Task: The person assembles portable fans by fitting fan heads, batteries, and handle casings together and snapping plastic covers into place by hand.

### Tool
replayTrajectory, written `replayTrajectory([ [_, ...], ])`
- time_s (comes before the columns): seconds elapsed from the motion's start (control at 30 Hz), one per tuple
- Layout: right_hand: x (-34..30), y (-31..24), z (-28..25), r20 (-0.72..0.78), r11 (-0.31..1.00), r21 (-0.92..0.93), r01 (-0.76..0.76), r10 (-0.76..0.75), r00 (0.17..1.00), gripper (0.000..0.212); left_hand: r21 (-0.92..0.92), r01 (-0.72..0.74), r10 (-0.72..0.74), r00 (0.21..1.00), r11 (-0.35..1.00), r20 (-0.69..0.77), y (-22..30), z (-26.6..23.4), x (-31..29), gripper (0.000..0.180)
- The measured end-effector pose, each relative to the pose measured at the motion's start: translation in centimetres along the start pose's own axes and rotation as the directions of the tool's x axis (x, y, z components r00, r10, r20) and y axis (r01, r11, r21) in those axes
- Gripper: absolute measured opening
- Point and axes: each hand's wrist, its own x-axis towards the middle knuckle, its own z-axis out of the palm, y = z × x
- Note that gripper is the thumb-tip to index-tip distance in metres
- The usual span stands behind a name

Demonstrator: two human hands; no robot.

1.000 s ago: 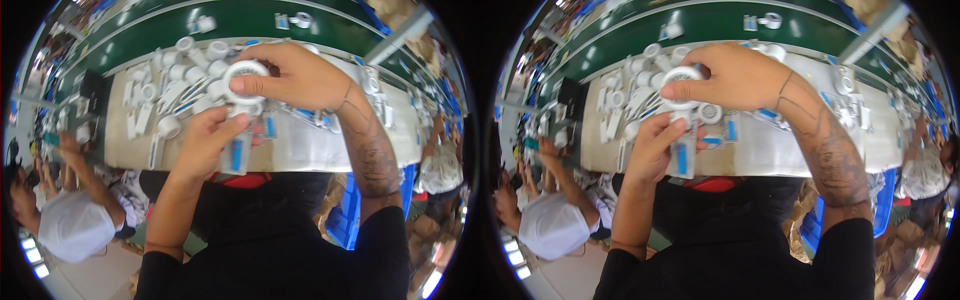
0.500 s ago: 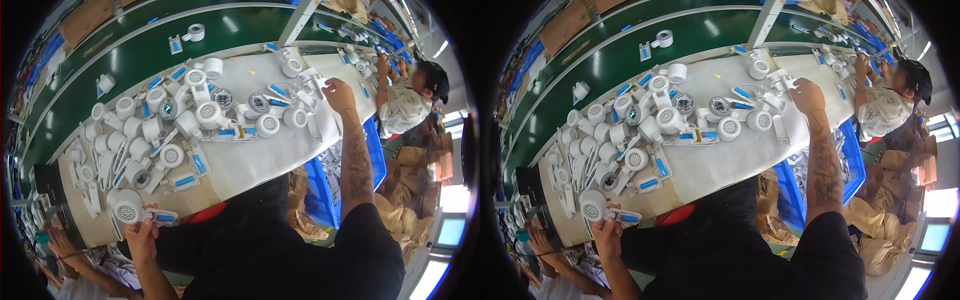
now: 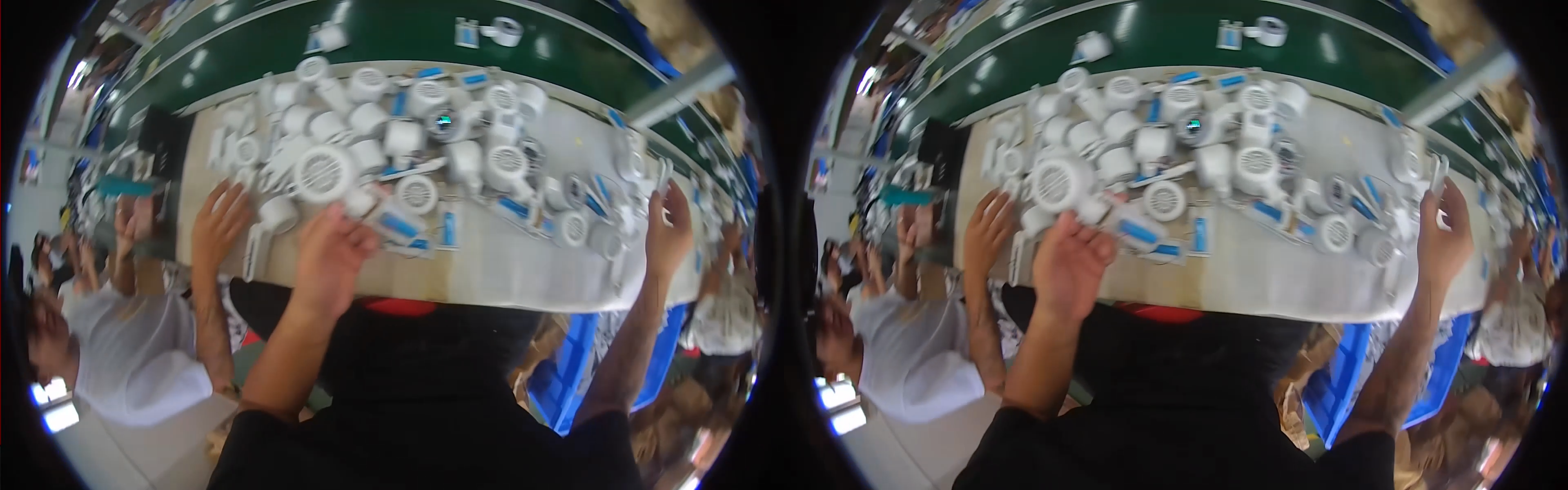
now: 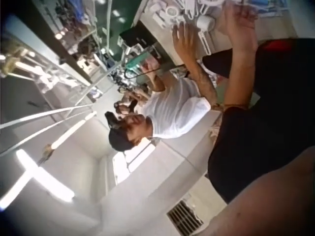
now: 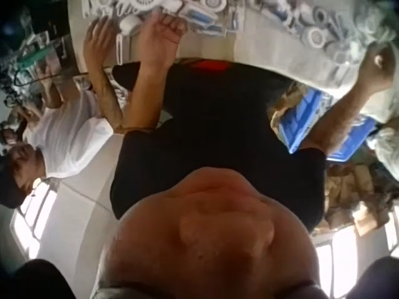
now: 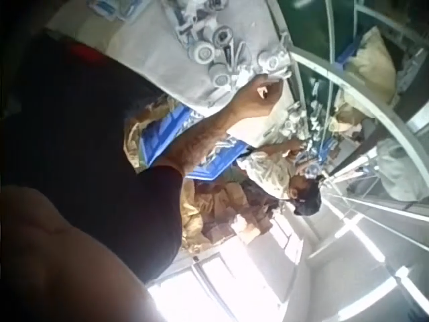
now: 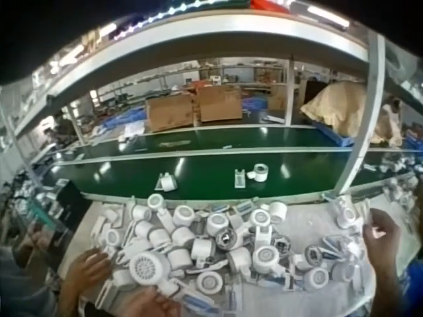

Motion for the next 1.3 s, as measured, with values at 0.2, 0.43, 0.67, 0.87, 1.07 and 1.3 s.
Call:
replayTrajectory([
  [0.2,-10.1,-22.6,2.4,0.06,0.66,0.503,0.557,-0.67,0.74,0.045,0.089,-0.061,0.063,0.998,0.994,-0.022,0.1,2.5,0.4,0.042],
  [0.43,-12.6,-26.2,6.1,-0.056,0.554,0.594,0.583,-0.694,0.717,0.05,0.139,-0.115,0.1,0.989,0.984,0.11,0.1,3.5,-0.5,0.055],
  [0.67,-13.6,-27.1,5.2,0.124,0.602,0.713,0.359,-0.613,0.781,0.049,0.105,-0.102,0.1,0.995,0.989,0.029,1.8,2.2,-1.1,0.038],
  [0.87,-14.5,-26.0,5.9,0.48,0.548,0.833,-0.079,-0.642,0.598,0.029,0.137,-0.099,0.08,0.988,0.986,0.136,2.1,1.3,-1.9,0.042],
  [1.07,-18.4,-27.5,6.3,0.504,0.551,0.826,-0.121,-0.624,0.597,0.027,0.328,-0.185,0.127,0.973,0.926,0.191,2.8,-3.4,-3.4,0.037],
  [1.3,-16.1,-29.0,6.2,0.656,0.657,0.754,0.012,-0.753,0.051,0.026,0.846,-0.145,0.388,0.918,0.513,-0.078,8.3,-9.4,-8.6,0.033],
])
